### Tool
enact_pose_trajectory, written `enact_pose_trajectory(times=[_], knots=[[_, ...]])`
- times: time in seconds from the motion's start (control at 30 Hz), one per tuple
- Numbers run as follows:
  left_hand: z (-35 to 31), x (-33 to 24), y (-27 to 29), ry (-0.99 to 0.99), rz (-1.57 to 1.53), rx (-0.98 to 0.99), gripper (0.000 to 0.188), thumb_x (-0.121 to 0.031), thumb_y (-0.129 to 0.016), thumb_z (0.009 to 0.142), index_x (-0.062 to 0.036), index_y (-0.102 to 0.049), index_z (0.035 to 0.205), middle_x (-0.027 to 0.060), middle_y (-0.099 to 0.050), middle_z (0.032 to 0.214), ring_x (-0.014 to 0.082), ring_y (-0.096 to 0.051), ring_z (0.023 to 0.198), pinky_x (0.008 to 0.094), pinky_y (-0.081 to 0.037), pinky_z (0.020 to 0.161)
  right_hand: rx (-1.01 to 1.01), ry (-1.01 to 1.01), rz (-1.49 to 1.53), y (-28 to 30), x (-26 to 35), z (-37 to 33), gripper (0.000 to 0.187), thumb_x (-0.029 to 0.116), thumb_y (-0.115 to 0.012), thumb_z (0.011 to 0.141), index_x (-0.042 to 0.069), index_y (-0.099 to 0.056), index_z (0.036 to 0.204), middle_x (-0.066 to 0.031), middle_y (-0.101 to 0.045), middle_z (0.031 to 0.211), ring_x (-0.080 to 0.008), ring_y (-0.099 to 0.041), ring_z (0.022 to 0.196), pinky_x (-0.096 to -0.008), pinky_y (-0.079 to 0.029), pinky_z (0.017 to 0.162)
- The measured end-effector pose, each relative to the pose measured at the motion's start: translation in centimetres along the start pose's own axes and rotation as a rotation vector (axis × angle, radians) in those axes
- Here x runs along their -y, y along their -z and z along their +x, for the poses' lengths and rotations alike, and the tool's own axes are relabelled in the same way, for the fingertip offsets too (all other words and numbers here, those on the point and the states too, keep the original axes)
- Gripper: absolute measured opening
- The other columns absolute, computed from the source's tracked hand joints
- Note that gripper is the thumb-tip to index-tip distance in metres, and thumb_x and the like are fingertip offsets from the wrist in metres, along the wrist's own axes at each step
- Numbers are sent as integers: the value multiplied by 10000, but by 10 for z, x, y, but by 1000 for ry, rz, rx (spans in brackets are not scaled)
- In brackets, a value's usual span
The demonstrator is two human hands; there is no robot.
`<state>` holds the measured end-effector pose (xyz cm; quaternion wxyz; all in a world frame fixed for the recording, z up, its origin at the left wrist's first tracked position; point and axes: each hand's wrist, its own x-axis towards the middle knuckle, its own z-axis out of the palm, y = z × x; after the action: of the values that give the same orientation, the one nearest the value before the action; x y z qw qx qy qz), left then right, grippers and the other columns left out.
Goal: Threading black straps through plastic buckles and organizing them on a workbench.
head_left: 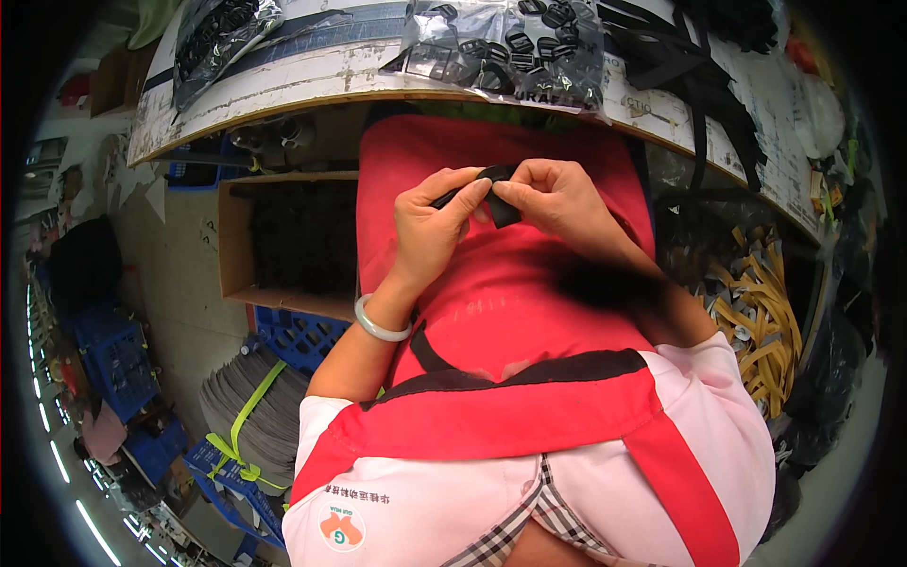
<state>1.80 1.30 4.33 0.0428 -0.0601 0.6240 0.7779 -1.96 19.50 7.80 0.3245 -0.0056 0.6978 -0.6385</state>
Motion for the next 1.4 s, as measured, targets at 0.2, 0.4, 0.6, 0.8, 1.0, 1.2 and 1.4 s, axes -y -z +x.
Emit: enact_pose_trajectory(times=[0.2, 0.4, 0.6, 0.8, 1.0, 1.2, 1.4], knots=[[2, -1, 7, 31, -65, 85, 141, -49, -662, 891, 12, -698, 1012, 10, -595, 730, 35, -484, 503, 181, -321, 419, 69, -116, 424, 10, -18, 14, 199, 241, -603, 956, 46, -583, 918, 30, -529, 651, -36, -470, 481, -183, -346, 417], [-16, -34, 41, 125, -49, 206, 141, 7, -631, 877, 21, -698, 1000, 1, -582, 762, 16, -439, 516, 174, -284, 441, 62, -27, 417, 6, -29, 33, 155, 213, -617, 944, 59, -602, 929, 29, -558, 684, -32, -468, 507, -177, -359, 454], [-54, -93, 136, -270, 497, -513, 314, -16, -623, 882, -25, -636, 1196, 21, -653, 846, 4, -442, 540, 169, -299, 443, -49, 21, 183, 25, -47, 30, 151, 198, -600, 951, 48, -608, 947, 31, -547, 683, -31, -476, 541, -183, -379, 483], [-51, -76, 94, 203, 223, -30, 733, 10, -605, 857, -101, -264, 1496, 51, -672, 851, 7, -471, 578, 167, -354, 455, 211, 198, -80, -23, -20, 20, 166, 145, -609, 930, 9, -635, 1022, 14, -557, 697, -53, -512, 611, -231, -437, 563], [-32, -28, 39, 347, -62, 342, 835, 59, -586, 823, -107, -161, 1523, 105, -667, 878, 24, -481, 586, 173, -370, 497, 363, 173, -253, -37, 2, 20, 132, 93, -613, 923, -6, -624, 1009, -29, -608, 680, -88, -580, 622, -235, -437, 559], [-18, -19, 38, 431, -129, 370, 615, -34, -621, 881, -31, -347, 1432, 95, -678, 883, 37, -483, 557, 180, -351, 468, 239, 27, 26, -12, -19, 20, 120, 120, -632, 917, 1, -626, 936, -7, -618, 746, -43, -533, 625, -192, -409, 536], [-5, 7, 20, 22, 495, 278, 159, -100, -618, 905, 17, -693, 980, 7, -685, 812, 89, -583, 668, 240, -468, 611, 126, 397, -306, 2, -41, 25, 190, 186, -633, 919, 7, -647, 979, 4, -650, 821, -97, -581, 706, -253, -481, 645]])
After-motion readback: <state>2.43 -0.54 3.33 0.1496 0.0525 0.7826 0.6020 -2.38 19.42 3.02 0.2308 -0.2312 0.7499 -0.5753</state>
